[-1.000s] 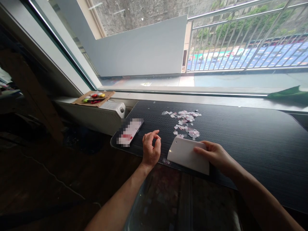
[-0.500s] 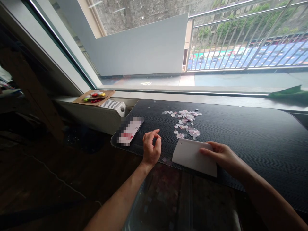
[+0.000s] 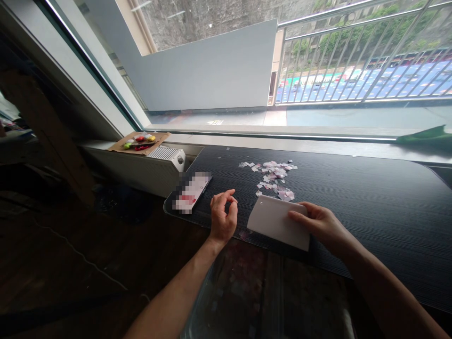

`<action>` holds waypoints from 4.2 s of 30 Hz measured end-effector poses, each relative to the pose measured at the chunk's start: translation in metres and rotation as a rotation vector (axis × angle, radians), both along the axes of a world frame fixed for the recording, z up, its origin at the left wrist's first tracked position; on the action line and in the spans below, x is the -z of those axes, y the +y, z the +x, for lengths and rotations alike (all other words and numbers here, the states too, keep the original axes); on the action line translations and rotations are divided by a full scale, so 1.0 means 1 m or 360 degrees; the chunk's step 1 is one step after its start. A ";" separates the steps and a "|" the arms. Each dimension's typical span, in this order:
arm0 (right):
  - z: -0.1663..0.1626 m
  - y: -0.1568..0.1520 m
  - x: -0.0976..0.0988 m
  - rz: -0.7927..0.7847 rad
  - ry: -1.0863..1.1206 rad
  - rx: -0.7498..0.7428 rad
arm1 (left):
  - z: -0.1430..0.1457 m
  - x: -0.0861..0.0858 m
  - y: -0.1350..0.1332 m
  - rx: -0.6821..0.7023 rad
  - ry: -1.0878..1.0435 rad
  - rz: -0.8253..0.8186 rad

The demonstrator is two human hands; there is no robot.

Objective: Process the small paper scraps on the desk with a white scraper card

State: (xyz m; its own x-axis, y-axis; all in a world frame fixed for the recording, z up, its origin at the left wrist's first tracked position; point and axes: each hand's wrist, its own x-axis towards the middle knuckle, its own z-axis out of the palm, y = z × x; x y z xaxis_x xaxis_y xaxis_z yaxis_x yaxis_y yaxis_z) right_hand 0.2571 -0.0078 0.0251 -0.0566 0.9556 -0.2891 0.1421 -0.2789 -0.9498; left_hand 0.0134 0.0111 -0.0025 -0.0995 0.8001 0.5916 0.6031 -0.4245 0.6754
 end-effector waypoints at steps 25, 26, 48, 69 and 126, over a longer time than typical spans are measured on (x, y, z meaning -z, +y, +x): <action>-0.008 0.000 -0.007 0.0015 -0.0098 -0.0300 | 0.000 0.000 0.000 -0.0007 -0.0009 -0.0010; -0.007 0.000 -0.007 0.0003 -0.0086 -0.0296 | 0.000 0.000 0.000 -0.0004 -0.0011 -0.0007; 0.036 -0.024 -0.029 0.0868 -0.1188 0.0429 | -0.009 0.007 0.001 0.0055 0.0100 0.0008; 0.026 -0.041 -0.025 0.0771 -0.0889 0.0428 | -0.011 0.006 0.002 0.0074 0.0133 -0.0009; 0.086 -0.029 -0.013 -0.0127 -0.0062 -0.0112 | 0.015 -0.006 -0.026 0.0532 0.0928 -0.0127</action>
